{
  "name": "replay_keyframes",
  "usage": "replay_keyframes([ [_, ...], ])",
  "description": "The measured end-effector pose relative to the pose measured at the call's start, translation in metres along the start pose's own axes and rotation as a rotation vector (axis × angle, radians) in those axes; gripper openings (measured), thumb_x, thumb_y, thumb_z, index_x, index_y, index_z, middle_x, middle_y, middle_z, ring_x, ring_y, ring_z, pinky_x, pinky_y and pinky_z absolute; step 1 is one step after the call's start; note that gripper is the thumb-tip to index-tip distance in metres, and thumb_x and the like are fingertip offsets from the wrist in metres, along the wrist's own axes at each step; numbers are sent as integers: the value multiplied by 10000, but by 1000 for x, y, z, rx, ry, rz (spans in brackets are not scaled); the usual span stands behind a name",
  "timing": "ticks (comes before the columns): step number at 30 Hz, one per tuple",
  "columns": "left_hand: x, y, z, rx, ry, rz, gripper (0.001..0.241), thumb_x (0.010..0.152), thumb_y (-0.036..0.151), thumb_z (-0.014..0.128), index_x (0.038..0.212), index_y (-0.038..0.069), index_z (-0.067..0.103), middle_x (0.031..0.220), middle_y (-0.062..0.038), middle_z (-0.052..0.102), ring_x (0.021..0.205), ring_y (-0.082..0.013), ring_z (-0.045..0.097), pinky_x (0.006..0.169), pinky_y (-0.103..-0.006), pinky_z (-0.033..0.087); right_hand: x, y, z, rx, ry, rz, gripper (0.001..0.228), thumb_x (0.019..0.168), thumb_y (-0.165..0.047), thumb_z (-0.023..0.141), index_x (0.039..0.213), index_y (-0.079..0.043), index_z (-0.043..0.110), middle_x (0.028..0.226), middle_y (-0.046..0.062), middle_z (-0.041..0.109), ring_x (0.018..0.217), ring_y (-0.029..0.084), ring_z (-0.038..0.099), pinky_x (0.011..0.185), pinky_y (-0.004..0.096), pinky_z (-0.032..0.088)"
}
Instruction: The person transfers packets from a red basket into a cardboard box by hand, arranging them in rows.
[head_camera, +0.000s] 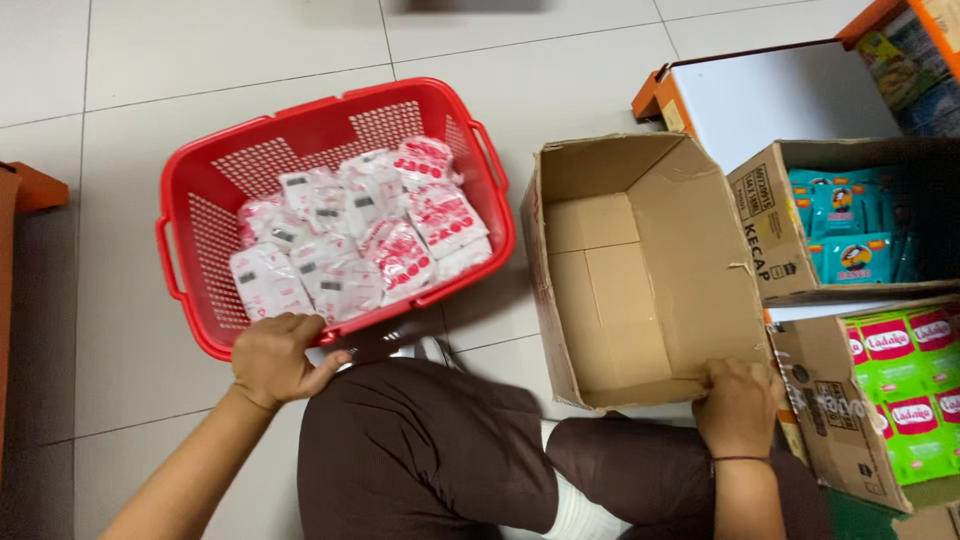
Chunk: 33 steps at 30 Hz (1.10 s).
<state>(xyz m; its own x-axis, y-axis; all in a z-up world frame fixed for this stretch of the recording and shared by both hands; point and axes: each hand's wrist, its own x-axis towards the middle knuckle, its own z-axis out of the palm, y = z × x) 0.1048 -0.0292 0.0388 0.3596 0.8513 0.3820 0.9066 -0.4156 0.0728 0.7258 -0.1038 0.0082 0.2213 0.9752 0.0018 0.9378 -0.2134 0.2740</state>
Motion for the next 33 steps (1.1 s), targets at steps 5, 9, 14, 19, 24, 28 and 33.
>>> replay_keyframes([
  [5,2,1,9,-81,-33,89,610,897,720,461,779,142,615,615,-4,571,576,-252,599,470,-388,381,2,8,-15,-18,-94,-2,431,669,-231,725,1076,-361,662,1113,-74,681,1216,237,584,1246,516,251],
  [9,19,1,2,-123,-127,120,650,888,738,452,1001,158,722,660,-30,632,625,-283,642,482,-434,433,49,-53,-120,410,271,-318,281,907,-134,626,1185,-125,664,1085,124,663,989,372,592,914,471,437],
  [14,103,55,-75,-85,-511,-305,551,932,662,453,1084,214,734,906,-66,754,939,-305,734,869,-473,555,140,-258,-165,951,-289,-371,499,803,-31,577,1302,-5,573,1224,248,668,1226,423,624,1018,573,490],
  [19,193,84,-113,-394,-232,-733,429,1025,596,469,947,249,709,816,-18,700,872,-276,713,762,-469,541,198,-345,-90,474,-481,-153,444,879,-213,584,1268,-11,512,1200,215,656,1204,391,621,907,582,561],
  [24,205,67,-51,-511,244,-633,311,1063,410,607,962,140,723,682,-93,614,764,-351,671,731,-461,528,180,-337,-120,568,-520,-122,762,790,-384,799,1371,-14,474,1356,221,581,1345,394,501,1100,495,466],
  [28,193,51,-32,-499,59,-740,246,1025,372,644,1000,148,743,695,-128,644,775,-386,672,738,-502,527,160,-330,-155,581,-366,-261,750,796,-192,807,1423,6,445,1365,234,560,1321,383,523,1136,444,386],
  [33,213,68,-33,-577,-52,-691,184,956,305,712,1042,145,743,722,-108,673,784,-354,675,761,-479,532,152,-309,-160,1040,-385,-273,552,858,-29,646,1361,-142,448,1148,306,673,1107,532,658,885,537,542],
])
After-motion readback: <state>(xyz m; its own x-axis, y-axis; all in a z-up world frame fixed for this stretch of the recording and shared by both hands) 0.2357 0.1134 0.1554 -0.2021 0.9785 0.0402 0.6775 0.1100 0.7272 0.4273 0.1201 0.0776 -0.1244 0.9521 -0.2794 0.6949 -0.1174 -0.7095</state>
